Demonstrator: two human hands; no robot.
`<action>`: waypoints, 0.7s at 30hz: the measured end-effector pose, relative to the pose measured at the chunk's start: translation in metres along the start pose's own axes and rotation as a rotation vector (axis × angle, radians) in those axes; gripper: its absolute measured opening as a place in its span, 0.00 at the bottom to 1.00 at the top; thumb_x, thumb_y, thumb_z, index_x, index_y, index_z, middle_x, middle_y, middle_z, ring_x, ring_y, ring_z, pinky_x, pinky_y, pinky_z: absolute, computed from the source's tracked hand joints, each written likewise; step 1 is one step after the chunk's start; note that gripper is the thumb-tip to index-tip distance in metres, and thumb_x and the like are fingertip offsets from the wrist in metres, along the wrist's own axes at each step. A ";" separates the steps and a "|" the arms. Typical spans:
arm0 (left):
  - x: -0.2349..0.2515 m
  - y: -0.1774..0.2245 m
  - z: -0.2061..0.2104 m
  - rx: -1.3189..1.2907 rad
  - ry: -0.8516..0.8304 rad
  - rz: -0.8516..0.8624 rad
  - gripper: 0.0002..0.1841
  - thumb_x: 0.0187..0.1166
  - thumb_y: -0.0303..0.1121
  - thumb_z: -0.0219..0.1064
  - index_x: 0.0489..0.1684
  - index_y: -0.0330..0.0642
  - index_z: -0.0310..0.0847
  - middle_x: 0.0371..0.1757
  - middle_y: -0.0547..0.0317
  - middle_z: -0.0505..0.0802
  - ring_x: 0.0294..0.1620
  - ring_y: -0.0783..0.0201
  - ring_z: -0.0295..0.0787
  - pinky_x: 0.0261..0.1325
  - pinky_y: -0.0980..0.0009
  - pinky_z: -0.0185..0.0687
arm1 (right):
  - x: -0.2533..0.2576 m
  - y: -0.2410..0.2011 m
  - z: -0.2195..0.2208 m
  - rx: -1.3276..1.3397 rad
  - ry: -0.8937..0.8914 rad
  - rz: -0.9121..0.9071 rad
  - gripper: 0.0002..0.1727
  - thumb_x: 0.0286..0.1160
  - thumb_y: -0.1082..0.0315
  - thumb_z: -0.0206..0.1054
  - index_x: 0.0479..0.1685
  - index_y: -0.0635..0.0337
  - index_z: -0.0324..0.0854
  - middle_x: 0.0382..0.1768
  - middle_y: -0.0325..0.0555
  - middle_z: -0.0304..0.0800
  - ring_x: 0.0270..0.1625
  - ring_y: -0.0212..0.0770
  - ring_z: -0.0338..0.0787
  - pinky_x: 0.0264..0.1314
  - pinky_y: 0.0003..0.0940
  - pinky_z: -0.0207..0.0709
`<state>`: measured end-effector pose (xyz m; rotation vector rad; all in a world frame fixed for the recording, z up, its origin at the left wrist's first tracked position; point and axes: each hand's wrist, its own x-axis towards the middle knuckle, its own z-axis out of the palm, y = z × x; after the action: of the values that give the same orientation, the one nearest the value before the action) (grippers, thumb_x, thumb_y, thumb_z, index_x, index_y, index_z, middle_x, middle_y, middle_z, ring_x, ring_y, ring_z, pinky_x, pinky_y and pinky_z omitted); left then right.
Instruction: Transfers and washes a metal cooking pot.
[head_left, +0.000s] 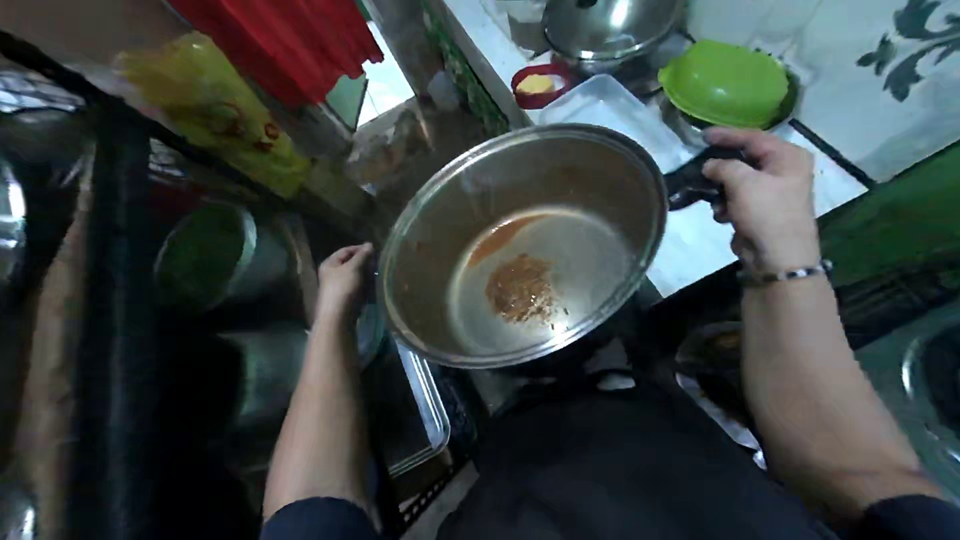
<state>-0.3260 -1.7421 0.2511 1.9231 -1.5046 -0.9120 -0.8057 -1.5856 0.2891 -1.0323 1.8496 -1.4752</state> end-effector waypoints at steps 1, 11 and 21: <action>0.020 0.008 -0.011 0.024 0.013 0.009 0.23 0.87 0.48 0.64 0.69 0.40 0.82 0.61 0.46 0.89 0.57 0.60 0.86 0.65 0.53 0.79 | 0.024 -0.001 0.017 0.005 -0.021 0.004 0.22 0.79 0.70 0.62 0.72 0.56 0.81 0.55 0.42 0.88 0.30 0.26 0.78 0.29 0.25 0.72; 0.230 0.133 -0.099 0.075 0.199 0.205 0.17 0.84 0.47 0.64 0.64 0.50 0.82 0.47 0.67 0.88 0.35 0.78 0.81 0.38 0.74 0.81 | 0.208 0.024 0.205 0.080 -0.125 0.153 0.26 0.89 0.68 0.53 0.86 0.47 0.69 0.64 0.44 0.84 0.27 0.30 0.76 0.23 0.28 0.70; 0.443 0.196 -0.106 0.086 0.109 0.339 0.16 0.88 0.41 0.62 0.63 0.41 0.82 0.49 0.56 0.89 0.36 0.73 0.80 0.43 0.68 0.79 | 0.316 0.011 0.328 0.180 0.050 0.266 0.25 0.89 0.66 0.56 0.84 0.41 0.72 0.58 0.42 0.86 0.23 0.29 0.75 0.21 0.25 0.70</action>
<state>-0.2961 -2.2189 0.3832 1.6725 -1.7574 -0.5918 -0.7187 -2.0265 0.2119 -0.6420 1.7715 -1.4844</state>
